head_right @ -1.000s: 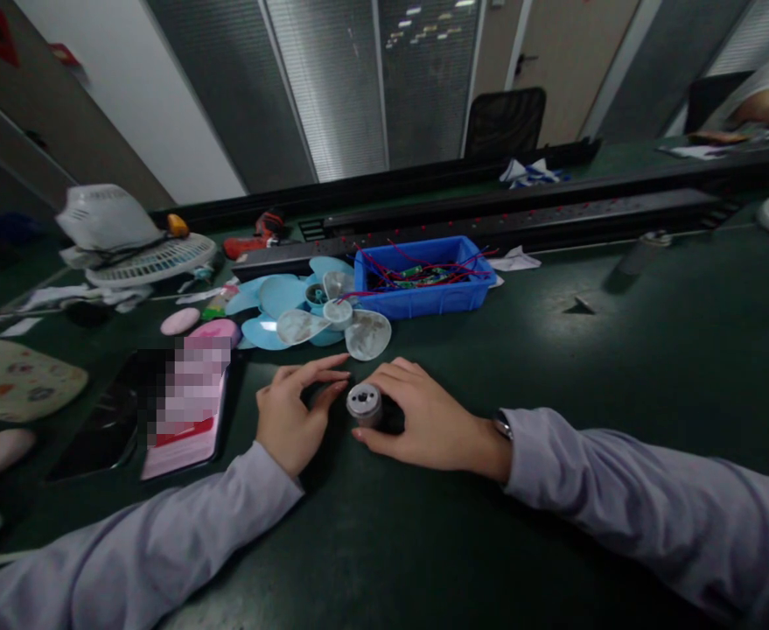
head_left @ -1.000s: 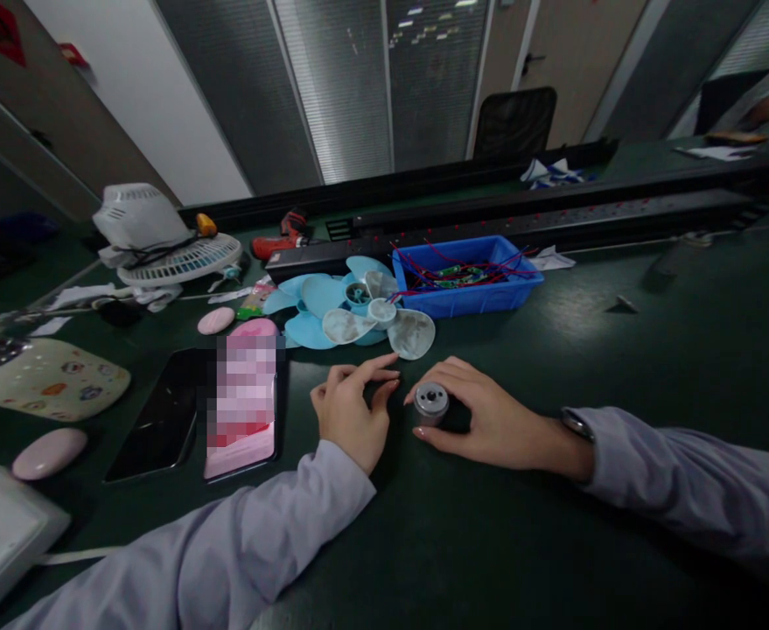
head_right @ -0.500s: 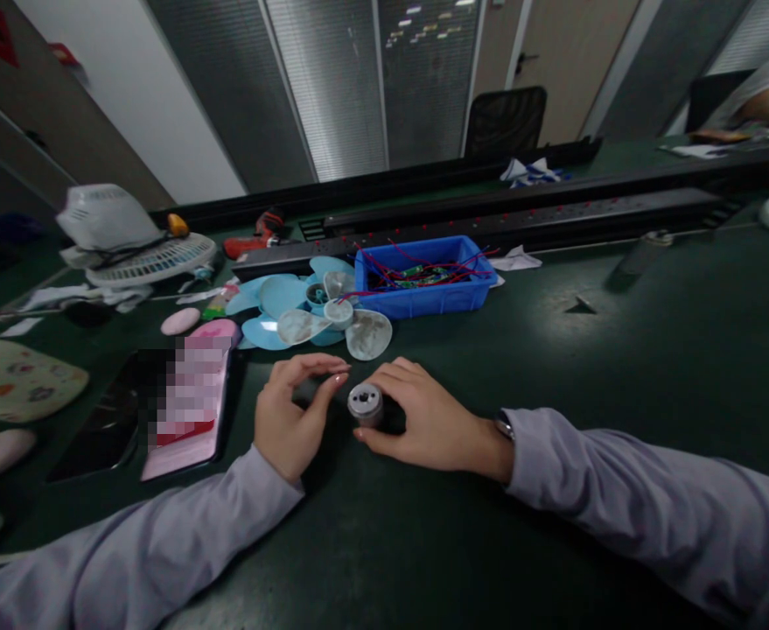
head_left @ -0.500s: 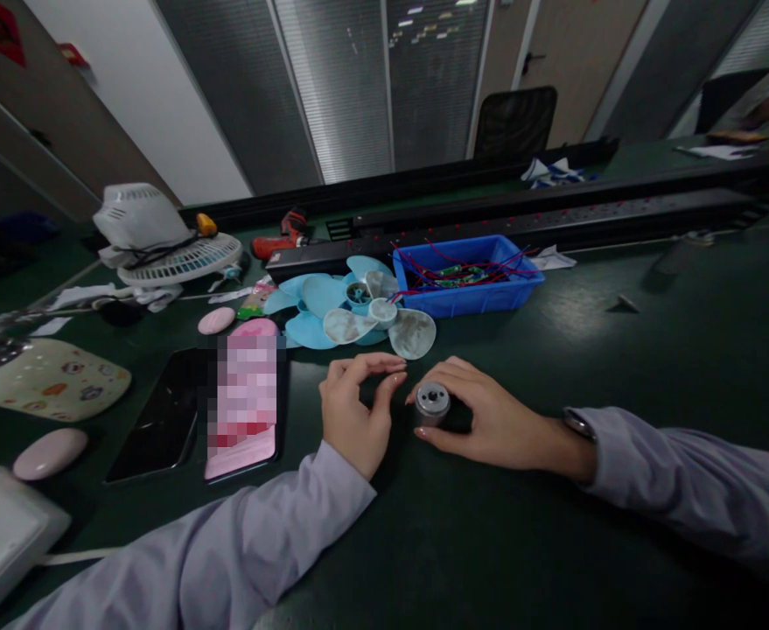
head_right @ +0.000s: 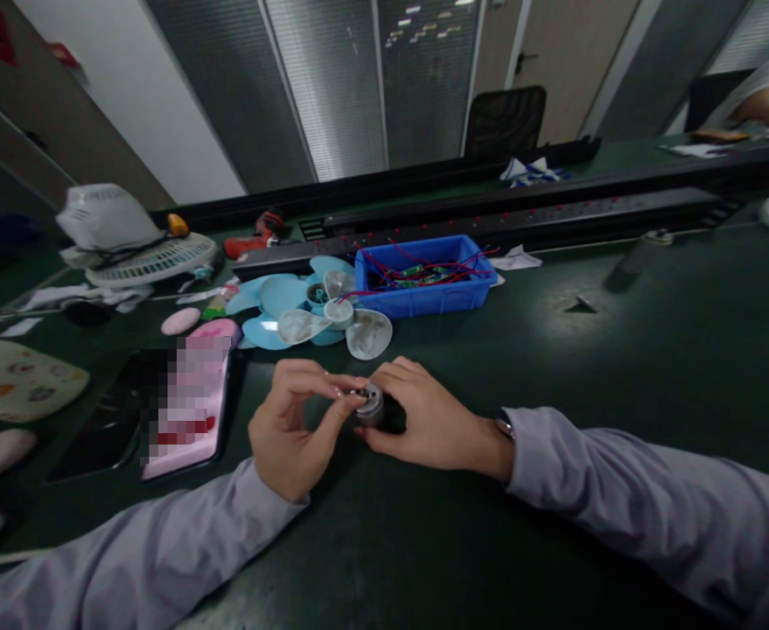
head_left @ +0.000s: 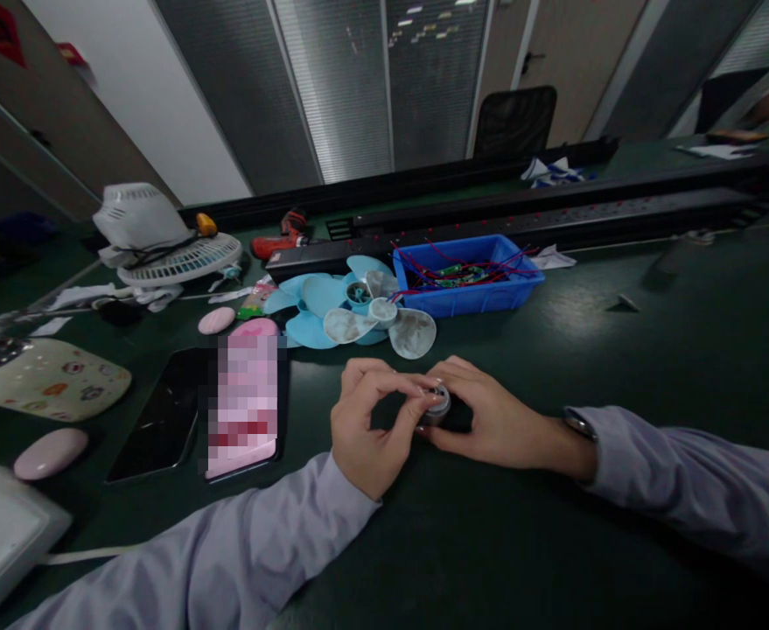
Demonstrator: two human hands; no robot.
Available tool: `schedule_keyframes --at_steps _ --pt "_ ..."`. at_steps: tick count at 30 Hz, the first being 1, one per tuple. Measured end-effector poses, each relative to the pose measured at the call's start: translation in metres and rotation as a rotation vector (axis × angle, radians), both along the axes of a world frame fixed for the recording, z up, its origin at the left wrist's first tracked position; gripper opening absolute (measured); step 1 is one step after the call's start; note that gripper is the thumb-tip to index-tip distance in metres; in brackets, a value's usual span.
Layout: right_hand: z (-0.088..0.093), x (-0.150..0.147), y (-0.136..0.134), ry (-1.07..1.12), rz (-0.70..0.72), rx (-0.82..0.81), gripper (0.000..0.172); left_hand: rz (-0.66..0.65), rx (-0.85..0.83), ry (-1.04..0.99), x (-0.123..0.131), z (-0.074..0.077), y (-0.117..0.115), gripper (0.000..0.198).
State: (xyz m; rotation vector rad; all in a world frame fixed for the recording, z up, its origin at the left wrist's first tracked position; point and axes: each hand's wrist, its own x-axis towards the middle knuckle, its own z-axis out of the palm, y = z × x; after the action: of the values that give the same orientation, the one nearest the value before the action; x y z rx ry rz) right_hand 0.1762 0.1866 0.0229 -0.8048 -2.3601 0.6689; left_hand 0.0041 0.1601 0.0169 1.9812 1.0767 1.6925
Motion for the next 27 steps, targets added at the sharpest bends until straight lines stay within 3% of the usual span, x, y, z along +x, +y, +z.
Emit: schedule_keyframes --at_steps 13,27 --pt "0.0 0.001 0.001 0.006 -0.001 -0.01 0.02 0.011 0.003 0.194 -0.001 0.01 -0.005 0.021" --pt "-0.001 0.001 0.001 0.019 0.004 0.001 0.019 0.033 -0.027 0.17 -0.001 0.009 -0.004 0.023"
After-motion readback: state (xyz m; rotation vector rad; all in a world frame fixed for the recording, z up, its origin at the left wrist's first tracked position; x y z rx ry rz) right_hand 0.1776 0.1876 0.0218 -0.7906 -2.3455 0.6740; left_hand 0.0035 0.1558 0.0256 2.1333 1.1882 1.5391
